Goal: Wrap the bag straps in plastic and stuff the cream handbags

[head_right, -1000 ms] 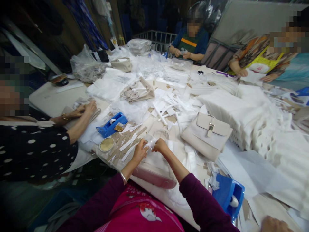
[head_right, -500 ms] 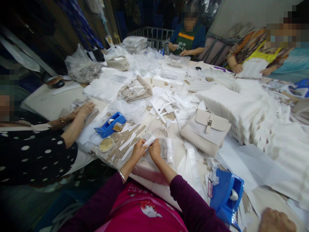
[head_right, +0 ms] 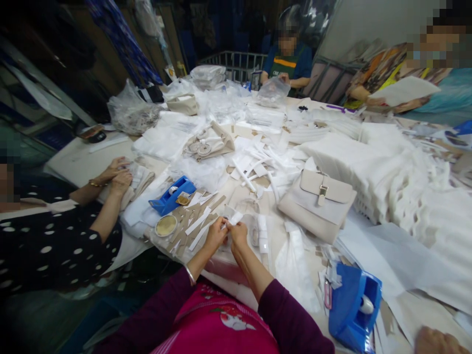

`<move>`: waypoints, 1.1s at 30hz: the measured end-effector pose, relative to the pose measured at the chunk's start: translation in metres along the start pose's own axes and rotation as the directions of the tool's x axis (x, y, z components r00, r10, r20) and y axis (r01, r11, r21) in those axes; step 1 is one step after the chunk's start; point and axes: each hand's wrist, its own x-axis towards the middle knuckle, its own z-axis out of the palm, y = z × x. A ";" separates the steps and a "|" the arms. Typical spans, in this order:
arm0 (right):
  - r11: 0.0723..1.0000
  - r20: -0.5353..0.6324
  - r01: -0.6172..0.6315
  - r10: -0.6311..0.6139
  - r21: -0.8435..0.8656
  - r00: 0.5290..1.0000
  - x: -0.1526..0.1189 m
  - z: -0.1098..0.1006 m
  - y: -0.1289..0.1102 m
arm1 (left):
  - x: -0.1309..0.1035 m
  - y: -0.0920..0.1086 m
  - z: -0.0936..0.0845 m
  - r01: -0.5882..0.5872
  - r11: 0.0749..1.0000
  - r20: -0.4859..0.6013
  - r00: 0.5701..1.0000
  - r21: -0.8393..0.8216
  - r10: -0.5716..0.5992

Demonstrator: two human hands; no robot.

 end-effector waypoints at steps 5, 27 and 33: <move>0.989 -0.060 -0.018 0.028 0.150 0.998 -0.007 0.006 -0.009 | 0.000 0.007 -0.010 0.116 0.971 0.125 0.988 -0.207 -0.091; 0.953 -0.283 0.183 -0.250 -0.243 0.926 -0.023 -0.152 0.017 | 0.017 -0.055 -0.078 0.245 0.958 0.033 0.970 -0.149 -0.242; 0.983 -0.140 -0.165 0.152 -0.083 0.978 -0.017 -0.176 0.056 | 0.003 -0.064 -0.061 0.279 0.957 0.087 0.958 -0.076 -0.272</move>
